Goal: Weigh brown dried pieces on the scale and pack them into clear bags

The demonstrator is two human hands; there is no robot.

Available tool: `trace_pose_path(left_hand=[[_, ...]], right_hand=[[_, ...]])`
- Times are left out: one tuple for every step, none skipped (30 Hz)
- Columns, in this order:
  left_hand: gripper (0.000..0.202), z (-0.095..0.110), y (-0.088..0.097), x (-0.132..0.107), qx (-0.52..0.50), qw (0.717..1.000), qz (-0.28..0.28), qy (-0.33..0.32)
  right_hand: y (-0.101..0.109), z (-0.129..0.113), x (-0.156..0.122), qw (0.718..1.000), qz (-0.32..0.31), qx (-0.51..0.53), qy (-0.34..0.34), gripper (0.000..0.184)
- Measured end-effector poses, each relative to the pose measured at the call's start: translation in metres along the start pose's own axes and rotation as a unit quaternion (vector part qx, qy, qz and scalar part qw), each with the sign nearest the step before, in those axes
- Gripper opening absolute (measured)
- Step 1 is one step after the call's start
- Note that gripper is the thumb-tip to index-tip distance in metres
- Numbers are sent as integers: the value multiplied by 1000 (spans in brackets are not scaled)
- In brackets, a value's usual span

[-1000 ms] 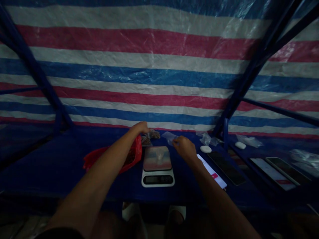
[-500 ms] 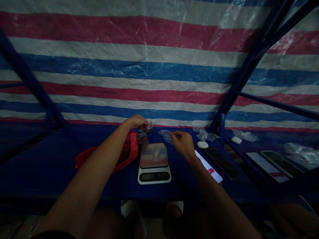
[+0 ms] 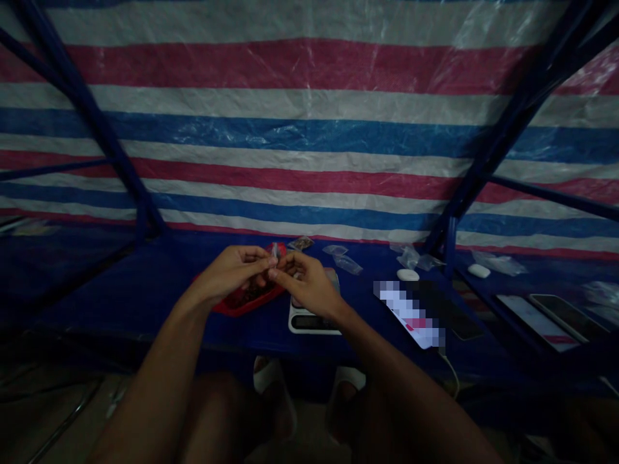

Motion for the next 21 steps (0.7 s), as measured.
trace_pose_path(left_hand=[[39,-6,1,-4,-12,1000,2,7],[40,-11,1,-7,-21,1000,3,12],[41,-14,2,-9,-27,1000,5,16],[41,-17,3,-10,-32,999,9,17],[41,-18,3,-11,-37,999,14,15],[42,-19,4,-11,-40,999,19,12],[42,-20,4,-11,-41,999,23,8],[42,-21,3,-11,-40,999,25,6],[42,-22,3,-11,-36,999,27,5],[43,-23,2,-11,-30,999,28,6],[43,-24,2,-11,-24,999,30,7],[43,-24,2,-12,-17,999,32,8],[43,-24,1,-12,-10,999,32,7],[42,-24,0,-12,-4,999,32,4],[41,-23,-1,-11,2,1000,30,-1],[39,-22,-2,-11,9,1000,27,-6],[37,-23,-3,-10,16,1000,25,-11],[35,-23,-4,-9,24,999,24,-17],[33,-24,-5,-8,33,999,25,-24],[32,-25,-6,-7,44,998,28,-32],[31,-26,-6,-6,57,997,31,-40]], right_hand=[[-5,0,-1,1000,-10,2,-3,25],[-8,1,-1,1000,-17,2,-8,25],[-10,2,-1,1000,-23,0,-13,25],[-11,2,-1,999,-28,-3,-18,25],[-11,3,-1,999,-31,-7,-21,25],[-11,3,0,999,-32,-14,-21,24],[-10,3,1,999,-31,-23,-18,23],[-8,2,2,999,-29,-36,-13,21],[-7,2,2,998,-25,-53,-11,19],[-5,1,3,997,-21,-74,-10,18],[-4,1,3,995,-18,-94,-13,17],[-3,0,3,993,-15,-114,-18,17],[-1,-1,3,991,-11,-133,-23,18],[0,-1,3,988,-4,-153,-28,18],[1,-1,2,984,6,-174,-32,17],[3,-2,2,980,18,-196,-37,17],[4,-2,1,974,32,-222,-40,16],[5,-2,0,966,44,-250,-44,15],[6,-2,0,957,55,-280,-47,14],[6,-2,-1,948,61,-310,-50,13],[5,-2,-1,938,64,-337,-51,13]])
Point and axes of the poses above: each hand's wrist, its own x-axis towards the middle knuckle, its own y-axis out of the back of the hand, z = x × y, the point moved 7 cm from there along x, towards the middle knuckle, and after that the axes turned 4 degrees about z, right-handed, at the moved point
